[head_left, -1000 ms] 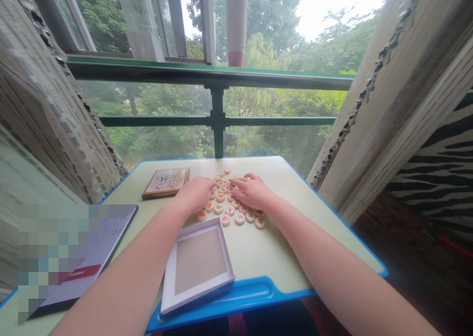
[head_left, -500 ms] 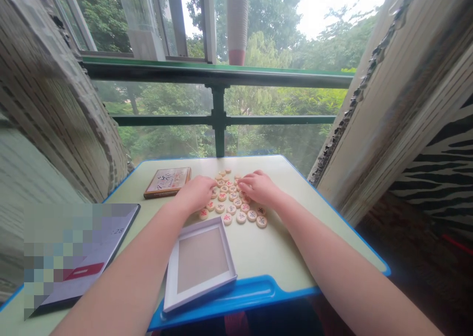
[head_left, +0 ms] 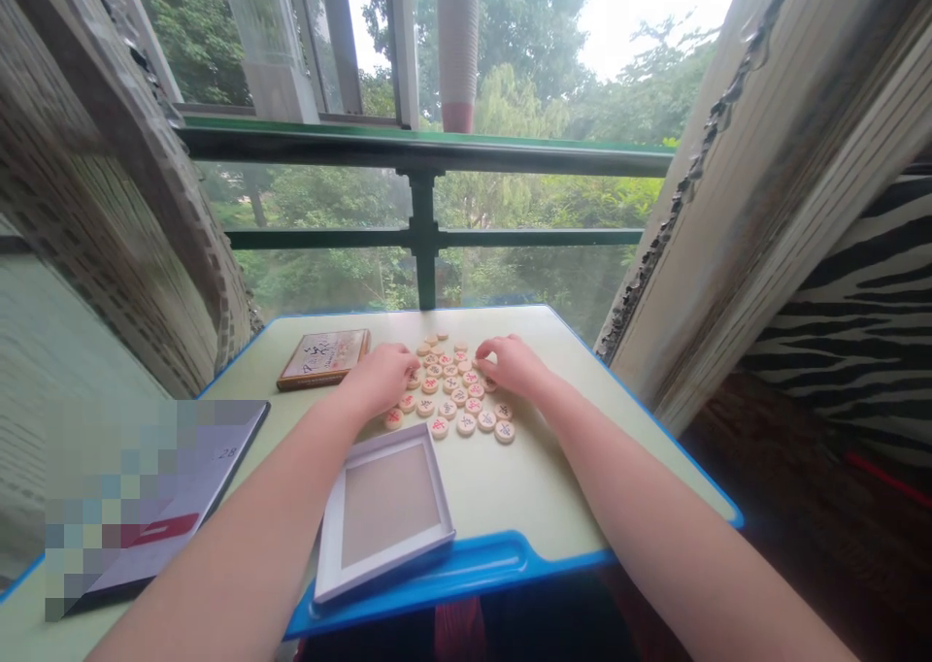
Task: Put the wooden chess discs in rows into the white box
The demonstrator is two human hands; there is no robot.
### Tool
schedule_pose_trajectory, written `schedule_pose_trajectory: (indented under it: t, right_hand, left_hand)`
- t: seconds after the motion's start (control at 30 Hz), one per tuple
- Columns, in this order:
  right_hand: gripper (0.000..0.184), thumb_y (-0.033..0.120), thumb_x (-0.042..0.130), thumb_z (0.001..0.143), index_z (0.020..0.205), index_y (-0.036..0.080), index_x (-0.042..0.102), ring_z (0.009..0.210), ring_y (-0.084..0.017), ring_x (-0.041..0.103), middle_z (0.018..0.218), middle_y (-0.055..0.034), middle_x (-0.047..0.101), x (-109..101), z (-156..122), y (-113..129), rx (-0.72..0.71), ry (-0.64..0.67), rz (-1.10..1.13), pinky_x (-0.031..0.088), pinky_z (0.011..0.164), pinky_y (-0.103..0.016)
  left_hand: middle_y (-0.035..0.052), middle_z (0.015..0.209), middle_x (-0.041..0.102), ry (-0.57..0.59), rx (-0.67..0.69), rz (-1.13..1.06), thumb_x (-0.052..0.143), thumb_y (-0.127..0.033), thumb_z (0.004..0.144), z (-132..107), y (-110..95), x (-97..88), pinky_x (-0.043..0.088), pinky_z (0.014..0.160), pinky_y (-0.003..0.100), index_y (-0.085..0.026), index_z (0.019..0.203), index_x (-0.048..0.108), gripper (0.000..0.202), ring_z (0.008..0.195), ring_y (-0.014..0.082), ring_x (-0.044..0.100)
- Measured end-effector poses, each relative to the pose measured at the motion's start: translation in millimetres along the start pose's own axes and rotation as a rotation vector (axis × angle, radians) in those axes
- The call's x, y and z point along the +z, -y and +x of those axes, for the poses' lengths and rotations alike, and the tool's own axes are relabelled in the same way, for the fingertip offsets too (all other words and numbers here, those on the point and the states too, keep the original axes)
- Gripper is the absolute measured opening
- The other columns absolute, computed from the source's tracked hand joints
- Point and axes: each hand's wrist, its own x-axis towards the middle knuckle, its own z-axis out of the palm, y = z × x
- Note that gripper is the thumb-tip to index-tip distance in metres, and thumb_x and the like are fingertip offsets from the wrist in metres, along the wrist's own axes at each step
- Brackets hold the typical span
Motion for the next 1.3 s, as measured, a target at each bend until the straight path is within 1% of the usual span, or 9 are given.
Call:
schedule_pose_trajectory:
  t: [0.1, 0.27, 0.4, 0.53, 0.63, 0.77, 0.9, 1.03, 1.3]
  right_hand:
    - [0.031, 0.032, 0.049, 0.084, 0.111, 0.022, 0.061, 0.097, -0.022, 0.051, 0.102, -0.0040, 0.067, -1.2, -0.1, -0.9, 0.002, 0.002, 0.057, 0.041, 0.082, -0.031]
    - [0.020, 0.029, 0.055, 0.079, 0.091, 0.020, 0.068, 0.098, -0.023, 0.052, 0.098, -0.0051, 0.068, -2.2, 0.8, -3.0, 0.016, 0.012, 0.054, 0.041, 0.084, -0.031]
    - [0.018, 0.026, 0.055, 0.078, 0.091, 0.019, 0.064, 0.090, -0.019, 0.056, 0.093, -0.0047, 0.068, -0.5, 1.2, -3.9, 0.027, -0.027, 0.104, 0.043, 0.074, -0.027]
    - [0.014, 0.015, 0.056, 0.074, 0.084, 0.019, 0.065, 0.080, -0.015, 0.057, 0.089, -0.0031, 0.067, 1.0, 1.6, -5.0, -0.043, -0.059, 0.105, 0.042, 0.070, -0.023]
    - [0.020, 0.004, 0.054, 0.068, 0.075, 0.018, 0.066, 0.076, -0.013, 0.057, 0.087, -0.0031, 0.065, -0.9, 1.3, -4.4, -0.083, -0.016, 0.099, 0.042, 0.068, -0.021]
    - [0.031, -0.002, 0.047, 0.066, 0.077, 0.019, 0.068, 0.077, -0.013, 0.058, 0.089, -0.0027, 0.065, -4.9, -0.1, -2.0, -0.081, 0.050, 0.103, 0.043, 0.067, -0.020]
    - [0.036, -0.001, 0.043, 0.072, 0.086, 0.019, 0.069, 0.084, -0.015, 0.058, 0.094, -0.0039, 0.066, -4.1, -1.0, -1.0, -0.069, 0.004, 0.106, 0.043, 0.075, -0.023]
    - [0.038, 0.003, 0.042, 0.078, 0.101, 0.021, 0.067, 0.099, -0.017, 0.054, 0.108, -0.0039, 0.064, 0.3, -1.4, 1.0, -0.142, -0.024, 0.164, 0.041, 0.085, -0.026]
    - [0.024, 0.021, 0.047, 0.084, 0.088, 0.019, 0.070, 0.093, -0.019, 0.052, 0.103, -0.0051, 0.066, 4.7, -2.8, 11.0, -0.261, 0.001, 0.147, 0.039, 0.087, -0.031]
  left_hand:
    - [0.0078, 0.105, 0.063, -0.013, 0.013, -0.011, 0.038, -0.017, 0.080, -1.0, 0.5, -0.4, 0.045, 0.088, 0.030, -0.020, 0.086, 0.070, 0.033, 0.097, 0.0213, 0.059]
    - [0.0054, 0.108, 0.064, 0.047, -0.017, -0.051, 0.037, -0.016, 0.080, -1.6, 2.5, -0.4, 0.046, 0.088, 0.032, -0.022, 0.088, 0.069, 0.033, 0.095, 0.0202, 0.061]
    - [0.0048, 0.109, 0.064, 0.068, -0.028, -0.056, 0.038, -0.016, 0.079, -0.6, 4.0, -0.3, 0.046, 0.087, 0.032, -0.023, 0.091, 0.068, 0.034, 0.097, 0.0205, 0.060]
    - [0.0052, 0.108, 0.064, 0.075, -0.044, -0.037, 0.038, -0.017, 0.080, -1.7, 3.7, -2.1, 0.047, 0.084, 0.030, -0.023, 0.091, 0.068, 0.033, 0.094, 0.0203, 0.061]
    - [0.0043, 0.108, 0.064, 0.074, -0.079, -0.014, 0.038, -0.018, 0.080, -3.3, 2.3, -4.0, 0.047, 0.078, 0.030, -0.024, 0.091, 0.068, 0.032, 0.091, 0.0208, 0.062]
    - [0.0039, 0.109, 0.064, 0.074, -0.116, 0.007, 0.040, -0.020, 0.080, -4.3, -0.7, -6.8, 0.047, 0.072, 0.027, -0.025, 0.093, 0.067, 0.030, 0.090, 0.0204, 0.062]
    - [0.0046, 0.110, 0.064, 0.057, -0.137, 0.041, 0.044, -0.026, 0.080, -4.7, -2.2, -9.2, 0.046, 0.071, 0.028, -0.026, 0.100, 0.064, 0.029, 0.094, 0.0220, 0.060]
    - [0.0049, 0.110, 0.064, 0.060, -0.163, 0.066, 0.048, -0.028, 0.078, -5.1, -1.2, -10.2, 0.045, 0.069, 0.028, -0.026, 0.095, 0.066, 0.025, 0.093, 0.0228, 0.060]
    - [0.0048, 0.098, 0.069, 0.044, -0.264, -0.017, 0.045, -0.033, 0.080, -4.8, -2.2, -13.1, 0.045, 0.067, 0.028, -0.025, 0.095, 0.067, 0.028, 0.086, 0.0217, 0.061]
